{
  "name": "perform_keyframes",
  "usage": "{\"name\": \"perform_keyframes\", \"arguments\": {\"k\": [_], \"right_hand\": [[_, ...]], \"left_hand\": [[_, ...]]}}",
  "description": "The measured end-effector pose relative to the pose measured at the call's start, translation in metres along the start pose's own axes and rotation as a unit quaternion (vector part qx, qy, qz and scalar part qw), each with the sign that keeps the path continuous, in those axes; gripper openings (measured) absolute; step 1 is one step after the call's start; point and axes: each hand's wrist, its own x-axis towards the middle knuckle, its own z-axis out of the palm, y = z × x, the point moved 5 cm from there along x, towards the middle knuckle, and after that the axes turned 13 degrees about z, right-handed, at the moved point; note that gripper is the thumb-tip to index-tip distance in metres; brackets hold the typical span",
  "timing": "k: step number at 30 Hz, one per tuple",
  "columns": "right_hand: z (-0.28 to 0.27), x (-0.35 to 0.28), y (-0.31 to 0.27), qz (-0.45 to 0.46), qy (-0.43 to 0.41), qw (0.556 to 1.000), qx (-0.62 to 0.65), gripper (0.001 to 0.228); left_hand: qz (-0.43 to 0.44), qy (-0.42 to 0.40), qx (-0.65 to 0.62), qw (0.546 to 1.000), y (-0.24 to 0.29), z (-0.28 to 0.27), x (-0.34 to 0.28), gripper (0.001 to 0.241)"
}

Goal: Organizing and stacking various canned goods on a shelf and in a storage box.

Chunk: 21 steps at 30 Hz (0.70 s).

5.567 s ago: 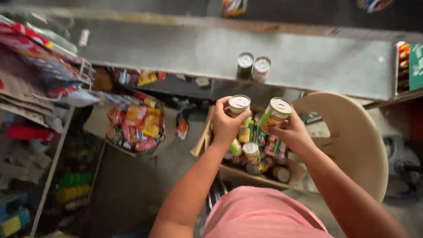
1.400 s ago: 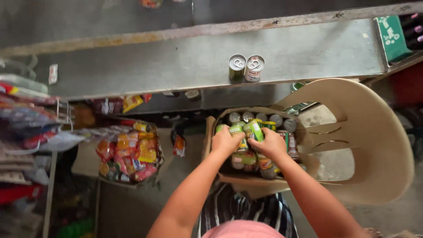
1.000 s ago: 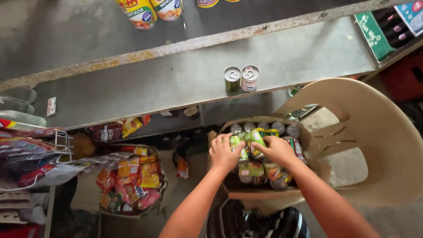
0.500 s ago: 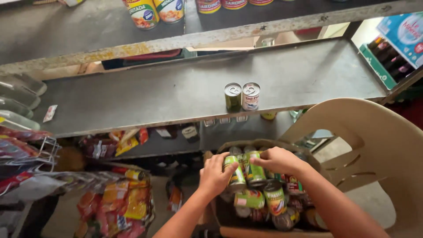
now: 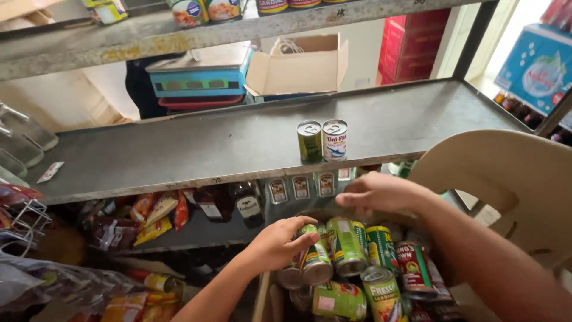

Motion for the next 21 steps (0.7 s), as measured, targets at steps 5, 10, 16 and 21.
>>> {"name": "perform_keyframes", "arguments": {"k": [5, 10, 16, 21], "right_hand": [[-0.030, -0.001, -0.011, -0.078, 0.166, 0.983, -0.019, 0.058], [-0.043, 0.029, 0.001, -0.082, 0.320, 0.941, -0.074, 0.057], [-0.052, 0.047, 0.014, 0.003, 0.440, 0.897, -0.026, 0.059], [-0.065, 0.080, 0.019, -0.035, 0.498, 0.866, -0.007, 0.063]], "left_hand": [[0.031, 0.034, -0.038, 0.998, -0.016, 0.006, 0.000, 0.063], [0.041, 0.028, -0.056, 0.997, -0.035, 0.017, 0.006, 0.065], [0.025, 0.095, 0.035, 0.995, -0.024, -0.013, 0.025, 0.060], [0.002, 0.206, 0.174, 0.963, -0.080, -0.052, 0.090, 0.061]]}}
